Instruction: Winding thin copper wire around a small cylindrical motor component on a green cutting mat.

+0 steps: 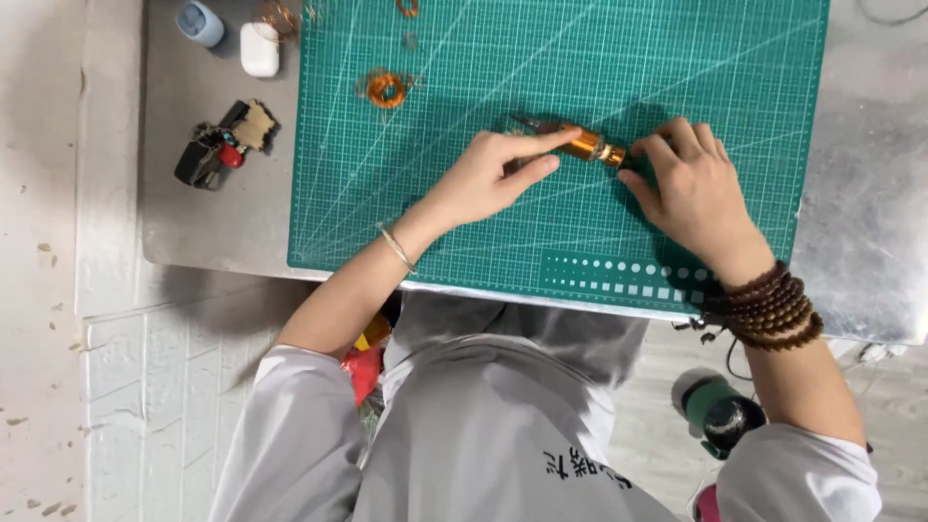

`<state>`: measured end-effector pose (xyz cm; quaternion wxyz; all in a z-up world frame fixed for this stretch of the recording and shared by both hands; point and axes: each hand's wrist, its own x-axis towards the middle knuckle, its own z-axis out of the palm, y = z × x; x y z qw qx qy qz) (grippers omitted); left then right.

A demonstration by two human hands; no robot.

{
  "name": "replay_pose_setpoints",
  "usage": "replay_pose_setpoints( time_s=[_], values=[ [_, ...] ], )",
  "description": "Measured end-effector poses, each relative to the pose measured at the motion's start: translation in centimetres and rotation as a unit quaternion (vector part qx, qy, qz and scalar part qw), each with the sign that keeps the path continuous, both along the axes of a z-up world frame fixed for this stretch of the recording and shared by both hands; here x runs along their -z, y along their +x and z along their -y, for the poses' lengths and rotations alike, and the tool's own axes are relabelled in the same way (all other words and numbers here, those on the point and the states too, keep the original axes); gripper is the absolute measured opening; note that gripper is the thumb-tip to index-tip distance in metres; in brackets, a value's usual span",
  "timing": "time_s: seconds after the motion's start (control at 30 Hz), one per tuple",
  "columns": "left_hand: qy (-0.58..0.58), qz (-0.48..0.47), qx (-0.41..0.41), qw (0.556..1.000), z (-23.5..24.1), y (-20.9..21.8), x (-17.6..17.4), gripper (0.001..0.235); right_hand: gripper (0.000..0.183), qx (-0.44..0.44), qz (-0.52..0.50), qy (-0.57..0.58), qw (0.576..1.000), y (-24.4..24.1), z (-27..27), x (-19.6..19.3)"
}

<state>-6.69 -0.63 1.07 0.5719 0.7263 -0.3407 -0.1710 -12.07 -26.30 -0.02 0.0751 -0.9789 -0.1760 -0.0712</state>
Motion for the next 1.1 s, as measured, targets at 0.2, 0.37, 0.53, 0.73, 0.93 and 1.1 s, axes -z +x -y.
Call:
replay_pose_setpoints(
  time_s=[0.2, 0.37, 0.53, 0.73, 0.93, 1.1],
  values=[
    [0.300, 0.377, -0.139, 0.865, 0.3, 0.9, 2.3, 0.046, 0.009, -0.008, -0.047, -0.017, 0.999, -0.3, 1.1, -0.1],
    [0.388, 0.422, -0.116, 0.811, 0.3, 2.9, 4.9, 0.051, 0.020, -0.011, -0.259, 0.419, 0.870, -1.1, 0.8, -3.5],
    [0.369, 0.488, -0.106, 0.784, 0.5, 2.8, 3.8, 0.042, 0.025, -0.040, -0.245, 0.648, 0.720, -0.3, -0.2, -1.6],
    [0.333, 0.435, -0.055, 0.835, 0.3, 2.9, 2.6, 0.018, 0.020, 0.069, 0.151, -0.094, 0.982, 0.6, 1.4, 2.1],
    [0.253, 0.408, -0.038, 0.876, -0.7, 3.6, 2.7, 0.031, 0.047, 0.024, 0.063, -0.150, 0.986, 0.0, 2.7, 2.4],
    [0.196, 0.328, 0.011, 0.924, -1.2, 3.3, 2.4, 0.041, 0.047, -0.045, -0.050, 0.074, 0.995, 1.1, 3.2, 1.7]
  ],
)
